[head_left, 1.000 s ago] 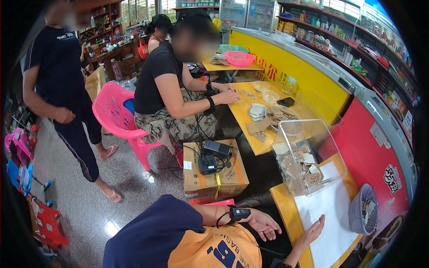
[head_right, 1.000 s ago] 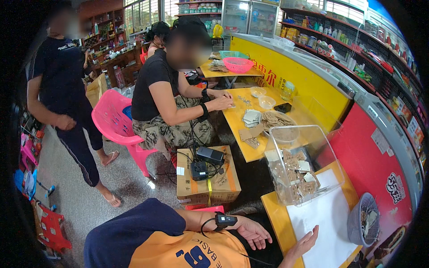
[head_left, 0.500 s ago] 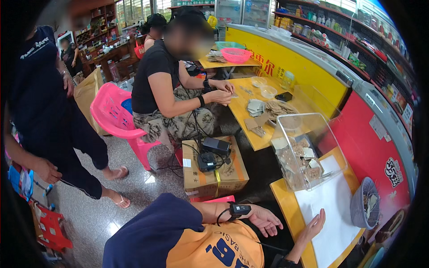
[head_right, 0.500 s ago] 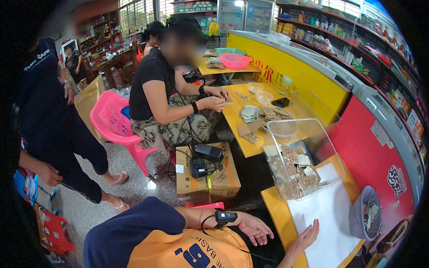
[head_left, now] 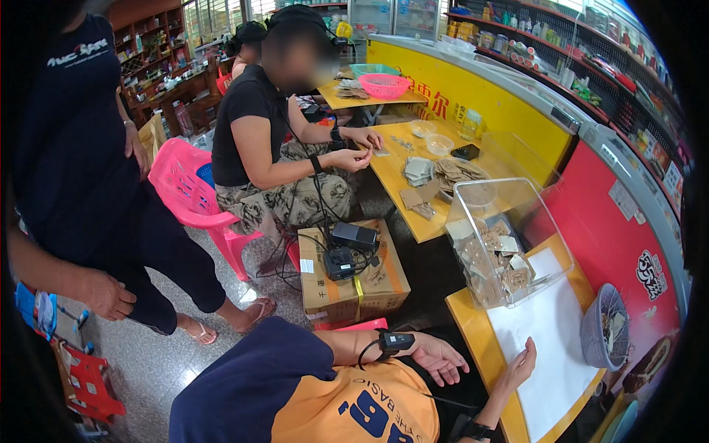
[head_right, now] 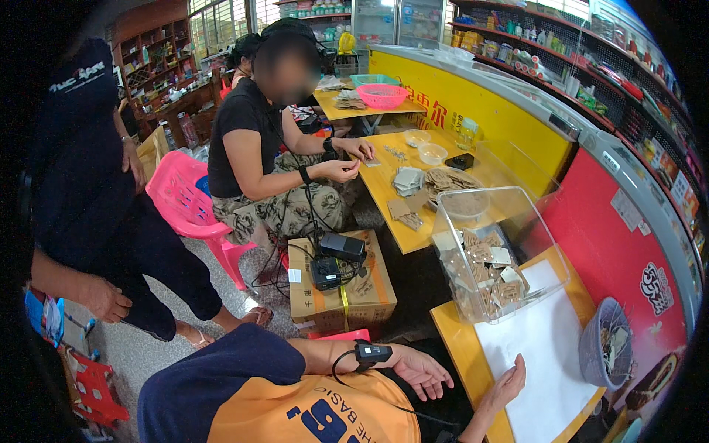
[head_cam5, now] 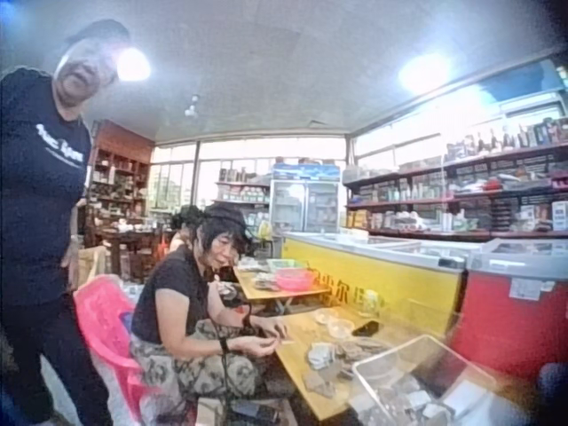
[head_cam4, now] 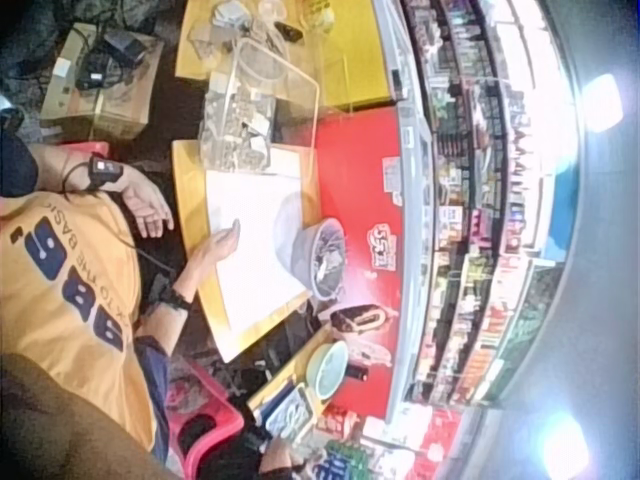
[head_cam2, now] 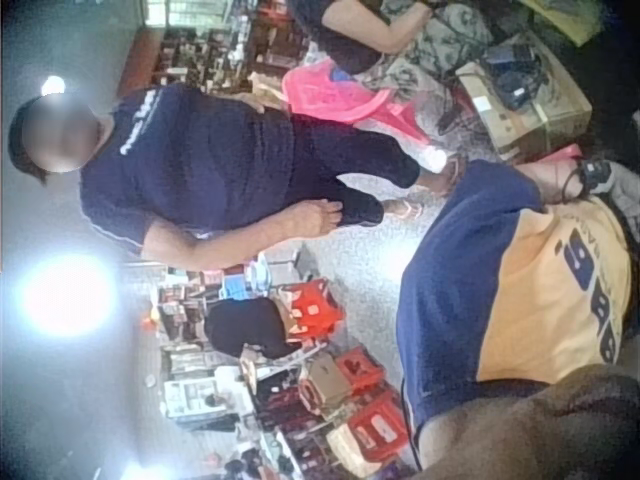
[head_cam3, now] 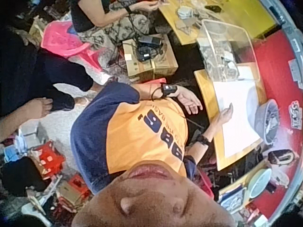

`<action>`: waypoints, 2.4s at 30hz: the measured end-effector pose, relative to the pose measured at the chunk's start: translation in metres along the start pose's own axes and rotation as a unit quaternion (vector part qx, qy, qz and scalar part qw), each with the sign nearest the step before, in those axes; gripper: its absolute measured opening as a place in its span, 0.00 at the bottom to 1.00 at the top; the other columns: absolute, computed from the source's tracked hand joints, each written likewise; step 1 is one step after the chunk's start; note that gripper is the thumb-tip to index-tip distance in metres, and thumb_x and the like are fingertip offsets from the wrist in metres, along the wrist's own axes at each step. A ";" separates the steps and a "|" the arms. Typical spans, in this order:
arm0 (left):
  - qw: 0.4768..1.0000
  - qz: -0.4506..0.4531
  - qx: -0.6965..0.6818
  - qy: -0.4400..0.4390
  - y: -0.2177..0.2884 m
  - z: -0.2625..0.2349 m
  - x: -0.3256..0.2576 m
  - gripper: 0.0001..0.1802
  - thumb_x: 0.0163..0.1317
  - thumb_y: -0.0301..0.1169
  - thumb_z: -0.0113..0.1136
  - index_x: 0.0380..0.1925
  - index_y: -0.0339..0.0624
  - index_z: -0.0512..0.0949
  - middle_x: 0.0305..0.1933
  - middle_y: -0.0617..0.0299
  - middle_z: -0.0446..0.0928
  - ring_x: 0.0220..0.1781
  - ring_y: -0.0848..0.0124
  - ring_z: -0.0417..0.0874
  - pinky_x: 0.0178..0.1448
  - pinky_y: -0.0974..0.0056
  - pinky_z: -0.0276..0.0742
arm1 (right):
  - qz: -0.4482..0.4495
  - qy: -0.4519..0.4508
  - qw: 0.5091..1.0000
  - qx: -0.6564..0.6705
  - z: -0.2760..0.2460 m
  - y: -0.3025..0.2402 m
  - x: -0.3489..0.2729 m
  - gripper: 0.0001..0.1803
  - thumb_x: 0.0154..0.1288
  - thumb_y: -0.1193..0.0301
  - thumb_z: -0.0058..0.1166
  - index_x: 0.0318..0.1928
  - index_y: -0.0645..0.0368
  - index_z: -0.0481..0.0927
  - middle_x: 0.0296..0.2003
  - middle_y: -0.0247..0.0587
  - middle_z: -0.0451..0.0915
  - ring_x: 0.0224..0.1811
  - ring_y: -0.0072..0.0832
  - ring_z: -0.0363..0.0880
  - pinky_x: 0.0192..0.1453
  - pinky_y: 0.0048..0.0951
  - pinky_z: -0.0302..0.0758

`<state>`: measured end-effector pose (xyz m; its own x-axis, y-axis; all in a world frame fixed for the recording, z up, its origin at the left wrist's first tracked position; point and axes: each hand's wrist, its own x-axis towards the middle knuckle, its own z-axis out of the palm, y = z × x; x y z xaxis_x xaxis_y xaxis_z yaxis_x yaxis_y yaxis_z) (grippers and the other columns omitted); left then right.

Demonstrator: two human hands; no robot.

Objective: The person is threading a thin wire or string through a small rectangular component, likely for a shoe or accessory.

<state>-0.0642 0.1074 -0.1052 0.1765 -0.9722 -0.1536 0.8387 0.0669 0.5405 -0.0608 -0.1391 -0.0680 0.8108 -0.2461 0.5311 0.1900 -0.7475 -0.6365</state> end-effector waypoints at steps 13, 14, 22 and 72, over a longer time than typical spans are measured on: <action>1.000 0.000 -0.006 -0.002 0.003 0.005 -0.004 0.19 0.71 0.39 0.50 0.58 0.46 0.66 0.47 0.58 0.78 0.49 0.66 0.79 0.54 0.56 0.77 | 0.003 -0.001 1.000 0.026 -0.002 -0.008 0.003 0.19 0.76 0.67 0.38 0.53 0.67 0.76 0.52 0.51 0.78 0.55 0.43 0.73 0.61 0.37 0.67; 1.000 -0.002 -0.006 -0.002 0.003 0.005 -0.003 0.19 0.71 0.39 0.50 0.58 0.46 0.66 0.47 0.58 0.78 0.49 0.66 0.79 0.54 0.56 0.77 | 0.000 -0.004 1.000 0.027 -0.001 -0.006 0.003 0.18 0.76 0.67 0.38 0.53 0.67 0.76 0.52 0.51 0.77 0.55 0.43 0.73 0.61 0.37 0.67; 1.000 -0.001 -0.003 0.006 0.003 0.004 -0.003 0.19 0.71 0.39 0.50 0.58 0.46 0.66 0.47 0.57 0.77 0.49 0.65 0.79 0.54 0.55 0.77 | -0.009 0.008 1.000 0.019 -0.005 -0.018 0.003 0.18 0.76 0.69 0.36 0.55 0.67 0.75 0.54 0.52 0.75 0.59 0.44 0.71 0.65 0.38 0.64; 0.999 -0.020 -0.017 0.031 0.006 0.011 -0.004 0.16 0.72 0.37 0.48 0.56 0.46 0.68 0.47 0.57 0.78 0.51 0.66 0.79 0.57 0.56 0.76 | 0.016 0.000 1.000 0.016 -0.003 -0.012 0.005 0.20 0.75 0.67 0.35 0.41 0.66 0.80 0.43 0.50 0.78 0.49 0.45 0.74 0.57 0.41 0.68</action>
<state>-0.0650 0.1093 -0.0923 0.1728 -0.9587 -0.2258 0.8624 0.0365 0.5049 -0.0610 -0.1334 -0.0558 0.8163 -0.2706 0.5103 0.1807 -0.7195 -0.6706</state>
